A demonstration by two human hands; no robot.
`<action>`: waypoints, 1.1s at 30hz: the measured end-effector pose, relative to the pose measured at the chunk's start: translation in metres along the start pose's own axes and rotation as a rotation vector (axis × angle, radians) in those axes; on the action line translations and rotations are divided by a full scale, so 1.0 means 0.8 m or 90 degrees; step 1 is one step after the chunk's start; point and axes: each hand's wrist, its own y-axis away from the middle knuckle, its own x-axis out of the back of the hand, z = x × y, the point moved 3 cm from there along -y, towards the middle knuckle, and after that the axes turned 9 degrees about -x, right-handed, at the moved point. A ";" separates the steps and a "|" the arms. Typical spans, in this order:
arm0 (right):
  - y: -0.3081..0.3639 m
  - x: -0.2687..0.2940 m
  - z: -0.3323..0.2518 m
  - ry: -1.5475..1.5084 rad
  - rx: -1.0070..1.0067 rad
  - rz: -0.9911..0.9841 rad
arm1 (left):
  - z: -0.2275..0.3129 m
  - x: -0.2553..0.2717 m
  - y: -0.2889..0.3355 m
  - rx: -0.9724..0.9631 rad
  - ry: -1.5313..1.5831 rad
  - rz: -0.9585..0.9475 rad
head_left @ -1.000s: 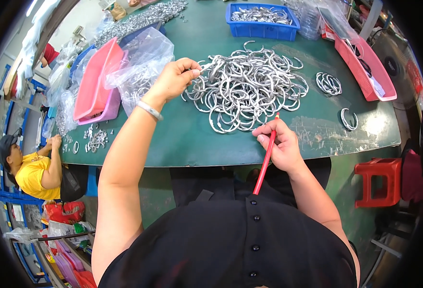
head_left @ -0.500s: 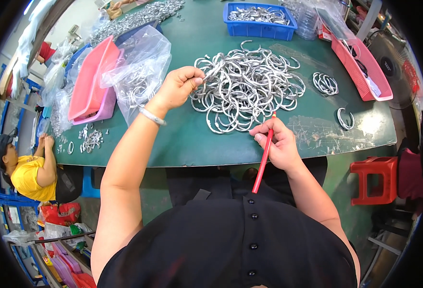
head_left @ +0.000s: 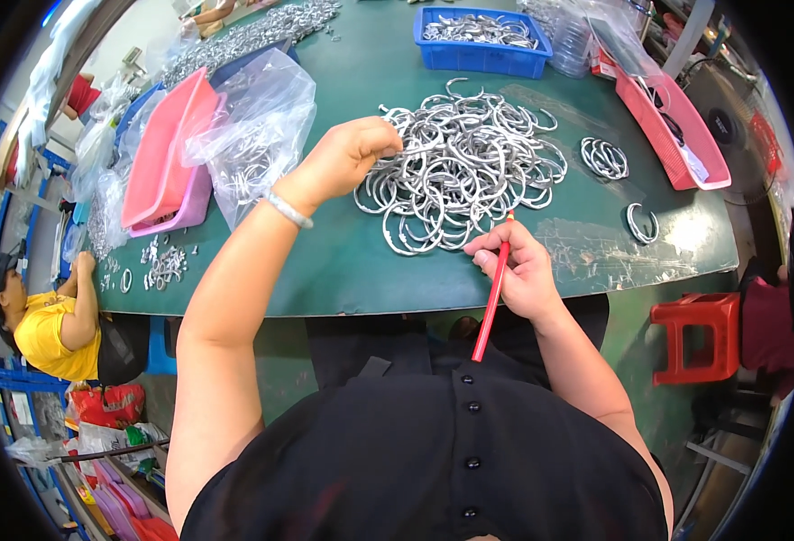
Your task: The person picks up a metal hook, marks a section of the hook with a red pen, and places the hook into a pink tray. The person repeats this process for several other hooks from a large pile on the table.
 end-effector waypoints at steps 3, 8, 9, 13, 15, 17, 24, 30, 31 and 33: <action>0.001 0.000 -0.005 -0.041 -0.009 0.018 | 0.032 -0.002 0.006 -0.101 -0.076 -0.043; 0.004 0.002 -0.007 -0.186 -0.005 0.032 | 0.088 -0.033 0.025 -0.208 -0.108 -0.102; 0.004 0.006 -0.002 -0.179 -0.004 0.030 | 0.096 -0.041 0.027 -0.196 -0.080 -0.115; 0.002 0.004 -0.007 -0.205 -0.043 0.009 | 0.106 -0.062 0.039 -0.188 -0.097 -0.114; 0.003 0.004 -0.003 -0.200 -0.046 0.010 | 0.107 -0.067 0.040 -0.168 -0.111 -0.088; 0.002 0.006 -0.004 -0.194 -0.064 0.009 | 0.108 -0.071 0.041 -0.167 -0.103 -0.066; -0.011 0.010 -0.005 -0.213 -0.099 -0.016 | 0.106 -0.075 0.055 -0.072 -0.066 0.097; -0.034 0.002 -0.035 0.087 -0.039 -0.086 | 0.105 -0.072 0.056 -0.056 -0.055 0.200; -0.036 0.001 -0.041 0.148 -0.014 -0.103 | 0.104 -0.072 0.056 -0.055 -0.056 0.201; -0.039 -0.003 -0.048 0.181 -0.007 -0.116 | 0.103 -0.072 0.057 -0.034 -0.061 0.199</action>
